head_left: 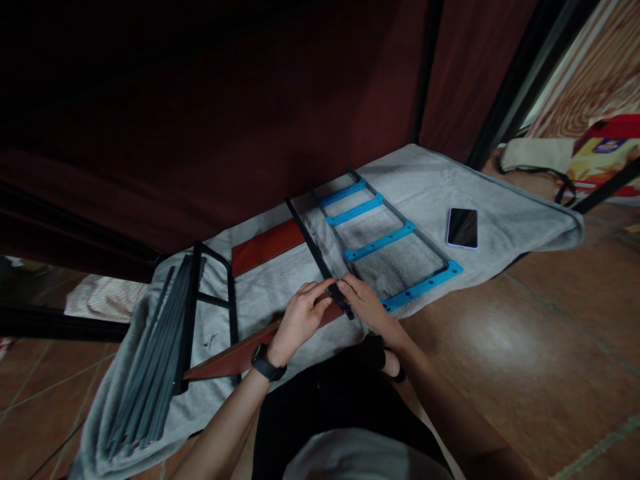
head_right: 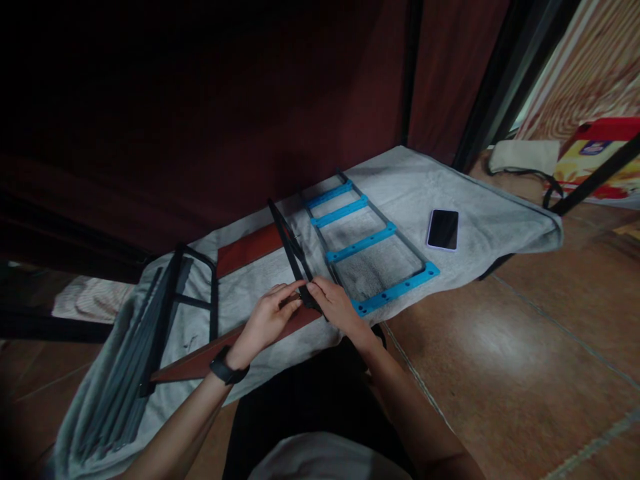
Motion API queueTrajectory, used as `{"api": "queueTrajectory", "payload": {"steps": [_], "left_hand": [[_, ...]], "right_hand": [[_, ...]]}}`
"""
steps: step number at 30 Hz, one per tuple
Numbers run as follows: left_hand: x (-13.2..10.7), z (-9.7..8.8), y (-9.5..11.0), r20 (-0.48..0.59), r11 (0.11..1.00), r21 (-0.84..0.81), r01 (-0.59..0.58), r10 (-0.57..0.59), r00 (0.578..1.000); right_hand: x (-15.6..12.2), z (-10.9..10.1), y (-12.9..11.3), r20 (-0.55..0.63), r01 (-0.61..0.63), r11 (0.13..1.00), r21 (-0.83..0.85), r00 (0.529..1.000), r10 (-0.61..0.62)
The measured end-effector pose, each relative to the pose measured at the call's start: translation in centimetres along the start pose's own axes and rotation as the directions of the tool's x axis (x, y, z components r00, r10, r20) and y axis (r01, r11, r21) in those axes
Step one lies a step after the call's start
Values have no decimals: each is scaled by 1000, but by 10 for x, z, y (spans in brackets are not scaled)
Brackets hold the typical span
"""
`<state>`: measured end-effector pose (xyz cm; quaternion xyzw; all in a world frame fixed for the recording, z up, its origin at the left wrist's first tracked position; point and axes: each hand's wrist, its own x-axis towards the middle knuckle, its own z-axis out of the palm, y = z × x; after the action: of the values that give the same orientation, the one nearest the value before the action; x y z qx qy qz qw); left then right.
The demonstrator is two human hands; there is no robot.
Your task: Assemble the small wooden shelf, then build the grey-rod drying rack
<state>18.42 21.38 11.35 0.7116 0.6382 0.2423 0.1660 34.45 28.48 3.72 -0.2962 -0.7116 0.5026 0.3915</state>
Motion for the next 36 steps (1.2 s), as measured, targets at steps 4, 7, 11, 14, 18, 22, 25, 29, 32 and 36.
{"api": "queueTrajectory", "payload": {"steps": [4, 7, 11, 14, 18, 22, 25, 29, 32, 36], "left_hand": [[-6, 0, 3, -3, 996, 75, -44, 44, 999], [-20, -3, 7, -15, 978, 201, -60, 64, 998], [-46, -9, 3, -114, 960, 280, -7, 41, 993], [-62, -12, -7, -149, 952, 301, 49, -4, 989], [-73, -14, -18, -161, 935, 346, 83, -28, 986], [-78, -15, -24, -204, 929, 357, 96, -23, 979], [-81, -14, -27, -226, 929, 357, 101, -19, 974], [-81, -11, -28, -239, 926, 366, 90, 0, 971], [-81, -9, -29, -246, 921, 381, 86, 11, 969], [-81, -8, -30, -257, 918, 385, 92, 11, 966]], "right_hand": [[-5, -2, -1, -33, -10, 997, 80, 999, 13], [-6, -4, -1, -35, -9, 998, 66, 999, 11], [-5, -4, -4, -52, 1, 999, 39, 999, 1], [-4, -3, -6, -72, 2, 1000, 16, 997, -1], [-3, -2, -5, -57, 8, 998, -68, 998, -12], [-2, -2, -3, -27, 20, 985, -172, 999, -25], [0, -2, -3, -14, 32, 975, -218, 999, -36], [1, 0, -6, -25, -10, 974, -227, 1000, 5], [1, 3, -7, -66, -73, 977, -202, 996, 61], [0, 4, -5, -70, -137, 979, -150, 989, 128]]}}
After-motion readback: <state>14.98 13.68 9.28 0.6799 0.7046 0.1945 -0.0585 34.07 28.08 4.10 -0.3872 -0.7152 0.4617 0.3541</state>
